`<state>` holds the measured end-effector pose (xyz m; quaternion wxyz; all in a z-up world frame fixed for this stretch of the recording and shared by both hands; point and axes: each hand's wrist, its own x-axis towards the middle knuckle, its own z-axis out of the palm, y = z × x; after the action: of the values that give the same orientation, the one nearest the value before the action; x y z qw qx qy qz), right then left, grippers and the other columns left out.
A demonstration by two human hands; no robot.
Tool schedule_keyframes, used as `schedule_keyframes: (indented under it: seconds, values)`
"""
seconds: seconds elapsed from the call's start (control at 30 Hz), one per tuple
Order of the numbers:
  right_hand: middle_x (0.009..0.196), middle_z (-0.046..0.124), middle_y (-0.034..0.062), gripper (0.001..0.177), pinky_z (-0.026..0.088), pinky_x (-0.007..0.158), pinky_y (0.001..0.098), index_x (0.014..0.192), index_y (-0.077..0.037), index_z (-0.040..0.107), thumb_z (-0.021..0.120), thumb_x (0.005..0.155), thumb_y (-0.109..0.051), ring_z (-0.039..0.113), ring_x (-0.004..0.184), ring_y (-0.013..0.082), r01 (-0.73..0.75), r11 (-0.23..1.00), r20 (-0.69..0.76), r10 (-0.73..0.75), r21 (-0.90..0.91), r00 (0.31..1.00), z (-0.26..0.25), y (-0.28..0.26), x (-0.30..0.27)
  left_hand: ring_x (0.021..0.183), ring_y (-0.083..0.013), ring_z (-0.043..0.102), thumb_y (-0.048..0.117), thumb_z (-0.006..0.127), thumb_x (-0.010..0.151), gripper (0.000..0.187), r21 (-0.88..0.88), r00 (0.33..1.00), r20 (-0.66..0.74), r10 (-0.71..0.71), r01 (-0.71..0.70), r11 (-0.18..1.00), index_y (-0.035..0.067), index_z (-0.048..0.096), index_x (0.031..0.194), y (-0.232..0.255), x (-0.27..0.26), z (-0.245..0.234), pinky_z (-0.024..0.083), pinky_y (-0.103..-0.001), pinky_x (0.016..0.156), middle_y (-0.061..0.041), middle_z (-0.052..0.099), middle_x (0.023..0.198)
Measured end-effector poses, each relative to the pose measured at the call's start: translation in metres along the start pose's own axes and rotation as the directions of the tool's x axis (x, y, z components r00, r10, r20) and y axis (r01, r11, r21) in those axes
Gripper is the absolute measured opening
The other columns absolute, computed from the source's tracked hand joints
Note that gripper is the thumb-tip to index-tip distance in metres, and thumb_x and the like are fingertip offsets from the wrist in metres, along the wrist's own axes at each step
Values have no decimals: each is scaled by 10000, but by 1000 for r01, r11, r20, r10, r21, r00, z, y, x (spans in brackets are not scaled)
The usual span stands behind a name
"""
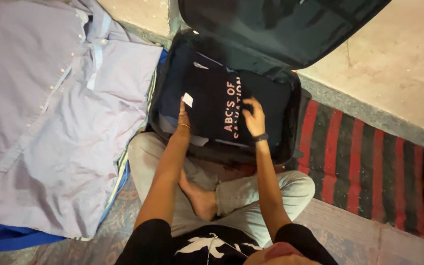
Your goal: The person folds a light purple button-down shirt and places it on a pile of clothes. They then fold a black t-shirt with white text and place it inside an open suitcase. Finally, they fold a dark blue polo shirt and place it inside the suitcase.
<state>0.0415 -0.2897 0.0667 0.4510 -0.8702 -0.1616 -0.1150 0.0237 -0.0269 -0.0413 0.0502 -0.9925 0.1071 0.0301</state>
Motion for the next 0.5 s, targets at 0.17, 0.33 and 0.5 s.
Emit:
schedule_keyframes:
  seconds: [0.17,0.33,0.5]
  values:
    - [1522,507,260,487,426,1158,462,1393,-35,573,651,999,-310,508,1406,392,183,983,47,-183,6,982,38,-45,38,1573,-331,174,296,537,996,547,-5,999,-41,-4,4,1000,141,409,1505,-3,0,1,80,-686,1220,-102,246,1691]
    - [1655,322,196,712,181,1206,612,1591,-141,347,569,992,-455,285,1539,376,277,906,323,-171,-319,931,120,-45,7,1562,-332,196,299,537,995,538,-27,998,-50,-26,25,999,138,426,1497,6,-2,4,82,-683,1222,-105,273,1672]
    - [1703,252,129,717,109,1230,646,1635,-218,269,511,1021,-499,219,1581,316,222,911,399,-70,-349,914,133,-21,-3,1551,-332,218,302,537,995,530,-30,998,-54,-41,39,999,136,443,1489,4,-1,0,84,-680,1224,-108,299,1653]
